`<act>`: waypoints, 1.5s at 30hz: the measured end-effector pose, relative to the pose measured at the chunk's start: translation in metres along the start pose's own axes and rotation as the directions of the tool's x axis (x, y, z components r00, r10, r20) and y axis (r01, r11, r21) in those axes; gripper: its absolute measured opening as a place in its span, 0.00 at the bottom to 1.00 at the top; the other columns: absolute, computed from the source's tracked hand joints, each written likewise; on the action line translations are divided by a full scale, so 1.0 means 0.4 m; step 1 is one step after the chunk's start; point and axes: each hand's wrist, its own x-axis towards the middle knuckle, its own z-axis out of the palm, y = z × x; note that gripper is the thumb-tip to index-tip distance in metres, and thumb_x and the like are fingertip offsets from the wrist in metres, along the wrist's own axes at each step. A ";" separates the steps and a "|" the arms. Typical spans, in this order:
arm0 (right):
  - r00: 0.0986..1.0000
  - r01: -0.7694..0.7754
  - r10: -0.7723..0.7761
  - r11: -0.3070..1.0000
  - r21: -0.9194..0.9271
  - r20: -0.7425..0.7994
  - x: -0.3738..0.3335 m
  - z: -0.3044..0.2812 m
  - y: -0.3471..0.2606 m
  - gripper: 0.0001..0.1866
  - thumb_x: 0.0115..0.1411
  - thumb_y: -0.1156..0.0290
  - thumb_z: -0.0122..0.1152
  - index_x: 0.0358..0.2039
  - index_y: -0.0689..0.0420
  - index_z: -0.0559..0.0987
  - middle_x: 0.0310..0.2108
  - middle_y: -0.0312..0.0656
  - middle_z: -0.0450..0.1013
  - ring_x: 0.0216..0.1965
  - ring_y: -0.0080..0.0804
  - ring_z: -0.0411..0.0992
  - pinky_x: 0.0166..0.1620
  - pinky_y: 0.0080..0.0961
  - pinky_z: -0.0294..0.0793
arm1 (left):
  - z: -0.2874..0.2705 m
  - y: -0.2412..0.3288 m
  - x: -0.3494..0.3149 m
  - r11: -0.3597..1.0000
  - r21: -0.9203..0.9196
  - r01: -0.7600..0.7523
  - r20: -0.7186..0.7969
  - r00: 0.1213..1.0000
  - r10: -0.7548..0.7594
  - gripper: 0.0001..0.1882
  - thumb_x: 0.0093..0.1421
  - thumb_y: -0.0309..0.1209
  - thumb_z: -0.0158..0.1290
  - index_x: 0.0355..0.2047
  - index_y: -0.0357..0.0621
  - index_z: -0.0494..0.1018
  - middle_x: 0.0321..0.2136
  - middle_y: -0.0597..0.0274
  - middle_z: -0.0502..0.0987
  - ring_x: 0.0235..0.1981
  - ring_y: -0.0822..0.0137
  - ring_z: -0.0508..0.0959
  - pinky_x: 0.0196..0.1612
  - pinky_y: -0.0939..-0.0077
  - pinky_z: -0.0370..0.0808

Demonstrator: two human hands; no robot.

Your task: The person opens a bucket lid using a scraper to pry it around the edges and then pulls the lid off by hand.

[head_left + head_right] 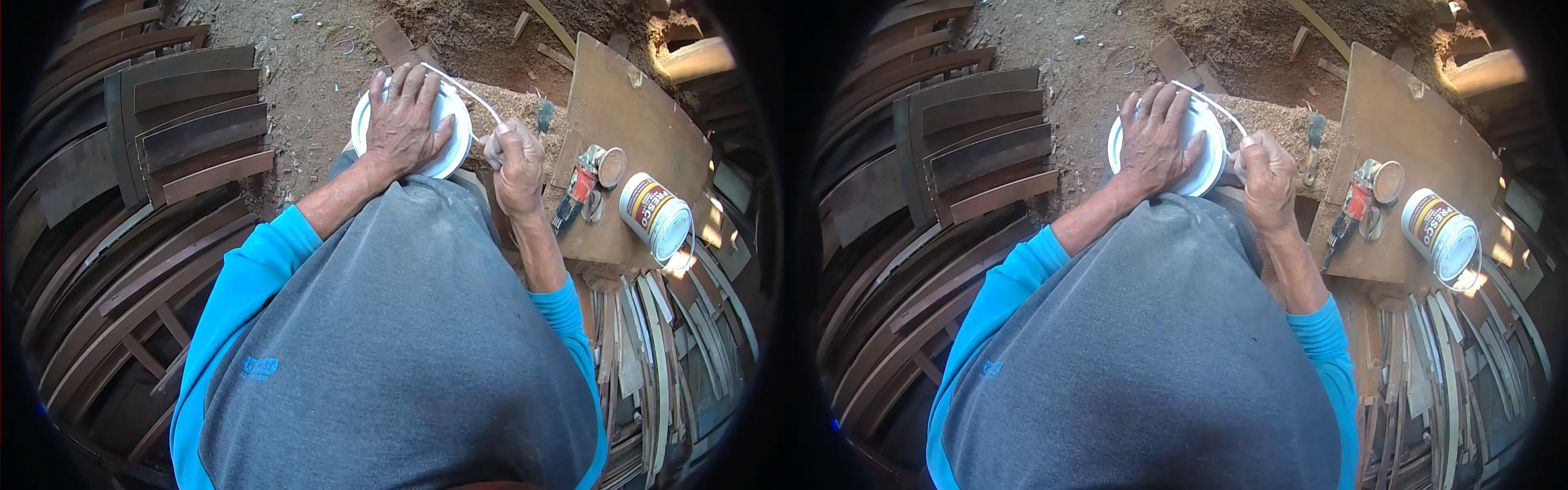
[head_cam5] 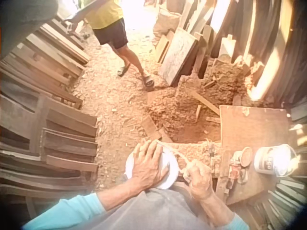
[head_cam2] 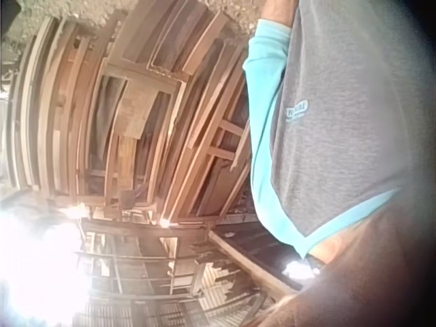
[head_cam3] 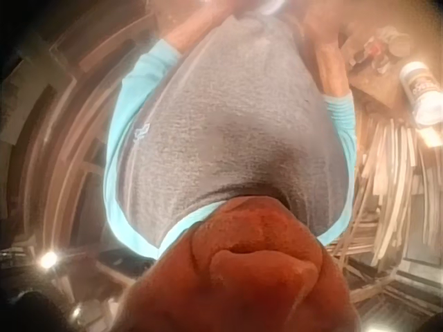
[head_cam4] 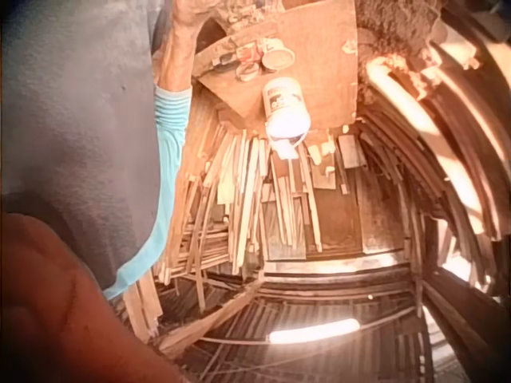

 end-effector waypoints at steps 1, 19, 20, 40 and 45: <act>0.999 0.039 -0.038 0.999 -0.038 0.015 0.002 -0.007 -0.016 0.15 0.69 0.70 0.46 0.23 0.55 0.69 0.19 0.33 0.63 0.21 0.23 0.60 0.33 0.30 0.68 | -0.004 0.003 0.004 1.000 -0.006 -0.005 0.006 1.000 0.005 0.35 0.59 0.50 0.53 0.60 0.40 0.65 0.58 0.51 0.66 0.64 0.51 0.62 0.67 0.42 0.50; 0.934 -0.200 -0.243 0.250 -0.947 -0.261 0.077 -0.354 0.199 0.18 0.62 0.63 0.63 0.48 0.61 0.76 0.45 0.59 0.73 0.48 0.56 0.72 0.54 0.46 0.71 | -0.072 -0.085 -0.049 0.988 -0.080 0.130 0.113 0.986 -0.121 0.40 0.60 0.50 0.60 0.65 0.42 0.60 0.58 0.46 0.68 0.59 0.48 0.70 0.63 0.50 0.64; 0.946 -0.257 -0.132 0.245 -0.935 -0.295 0.062 -0.332 0.268 0.18 0.61 0.66 0.64 0.48 0.60 0.75 0.46 0.59 0.72 0.47 0.57 0.72 0.53 0.47 0.71 | -0.071 -0.090 -0.052 0.978 -0.149 0.145 0.098 0.987 -0.131 0.40 0.60 0.49 0.61 0.65 0.42 0.60 0.57 0.46 0.68 0.58 0.48 0.70 0.62 0.51 0.66; 0.932 -0.232 -0.030 0.717 -0.657 -0.362 -0.030 -0.243 0.148 0.18 0.69 0.64 0.52 0.53 0.64 0.73 0.33 0.55 0.74 0.36 0.54 0.75 0.42 0.45 0.74 | -0.029 -0.102 -0.051 0.958 -0.241 0.158 0.031 0.987 -0.155 0.38 0.57 0.44 0.63 0.64 0.49 0.62 0.51 0.48 0.70 0.52 0.48 0.75 0.53 0.53 0.75; 0.971 -0.239 0.193 0.785 -0.572 -0.140 -0.073 -0.160 0.072 0.18 0.72 0.66 0.49 0.55 0.64 0.74 0.28 0.48 0.74 0.26 0.40 0.74 0.33 0.35 0.74 | -0.038 -0.101 -0.054 0.947 -0.262 0.187 0.051 0.982 -0.180 0.38 0.57 0.44 0.64 0.64 0.48 0.62 0.52 0.48 0.71 0.52 0.49 0.75 0.52 0.54 0.76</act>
